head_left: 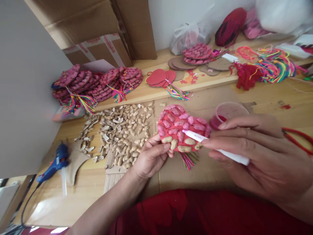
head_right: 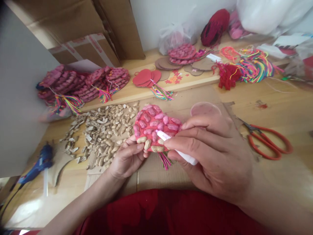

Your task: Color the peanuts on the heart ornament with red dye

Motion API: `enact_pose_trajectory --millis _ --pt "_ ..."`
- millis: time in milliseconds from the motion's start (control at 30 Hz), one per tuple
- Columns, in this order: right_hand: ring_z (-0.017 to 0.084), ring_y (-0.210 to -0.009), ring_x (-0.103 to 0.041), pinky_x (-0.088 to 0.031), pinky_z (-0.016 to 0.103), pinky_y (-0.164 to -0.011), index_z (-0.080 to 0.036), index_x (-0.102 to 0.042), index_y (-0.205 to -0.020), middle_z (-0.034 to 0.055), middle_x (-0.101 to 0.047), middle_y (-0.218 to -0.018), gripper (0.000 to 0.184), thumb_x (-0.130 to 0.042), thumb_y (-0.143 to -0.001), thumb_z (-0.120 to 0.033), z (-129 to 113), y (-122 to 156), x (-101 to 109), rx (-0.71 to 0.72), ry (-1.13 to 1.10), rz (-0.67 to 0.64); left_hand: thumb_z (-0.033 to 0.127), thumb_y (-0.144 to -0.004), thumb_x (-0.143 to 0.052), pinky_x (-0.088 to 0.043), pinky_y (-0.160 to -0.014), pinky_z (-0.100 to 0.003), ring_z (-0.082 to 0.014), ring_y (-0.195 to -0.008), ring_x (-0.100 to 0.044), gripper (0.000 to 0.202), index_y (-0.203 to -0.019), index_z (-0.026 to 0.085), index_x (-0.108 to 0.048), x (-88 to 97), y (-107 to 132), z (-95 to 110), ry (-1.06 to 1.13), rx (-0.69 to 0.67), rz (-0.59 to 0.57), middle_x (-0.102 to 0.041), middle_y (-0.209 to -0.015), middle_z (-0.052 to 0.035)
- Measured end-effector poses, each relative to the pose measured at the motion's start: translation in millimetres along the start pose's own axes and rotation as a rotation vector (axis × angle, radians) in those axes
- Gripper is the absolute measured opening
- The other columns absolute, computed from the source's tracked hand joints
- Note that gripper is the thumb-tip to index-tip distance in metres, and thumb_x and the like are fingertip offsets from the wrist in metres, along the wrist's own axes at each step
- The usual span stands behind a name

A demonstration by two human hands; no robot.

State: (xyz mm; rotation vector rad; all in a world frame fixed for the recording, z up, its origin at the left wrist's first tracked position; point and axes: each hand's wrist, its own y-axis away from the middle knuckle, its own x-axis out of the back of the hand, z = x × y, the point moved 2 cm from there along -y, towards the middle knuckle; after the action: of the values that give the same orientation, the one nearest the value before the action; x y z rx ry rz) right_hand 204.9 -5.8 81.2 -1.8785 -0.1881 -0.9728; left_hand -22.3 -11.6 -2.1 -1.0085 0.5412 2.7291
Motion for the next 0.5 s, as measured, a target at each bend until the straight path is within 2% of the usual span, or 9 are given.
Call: enact_pose_trajectory --millis 267,500 --pt "0.02 -0.099 -0.067 -0.051 0.044 -0.086 -0.031 -0.065 -0.109 -0.0055 -0.079 -0.096 0.015 -0.064 -0.094 -0.029 -9.0 2.5 5.7 -0.09 0.016 -0.04 0.016 -0.071 -0.084 -0.05 -0.057 -0.017 -0.0075 -0.06 -0.06 0.017 -0.086 0.013 -0.076 -0.8 -1.6 0.9 0.043 -0.007 0.002 -0.068 -0.072 -0.0001" --pt "0.021 -0.099 -0.067 -0.05 0.046 -0.086 -0.031 -0.066 -0.113 -0.0047 -0.08 -0.098 0.019 -0.064 -0.095 -0.029 -4.9 3.2 3.3 -0.054 0.042 -0.039 0.015 -0.071 -0.085 -0.052 -0.058 -0.017 -0.0078 -0.06 -0.061 0.018 -0.087 0.012 -0.077 -0.8 -1.8 0.5 0.045 -0.013 0.009 -0.069 -0.072 -0.0002"
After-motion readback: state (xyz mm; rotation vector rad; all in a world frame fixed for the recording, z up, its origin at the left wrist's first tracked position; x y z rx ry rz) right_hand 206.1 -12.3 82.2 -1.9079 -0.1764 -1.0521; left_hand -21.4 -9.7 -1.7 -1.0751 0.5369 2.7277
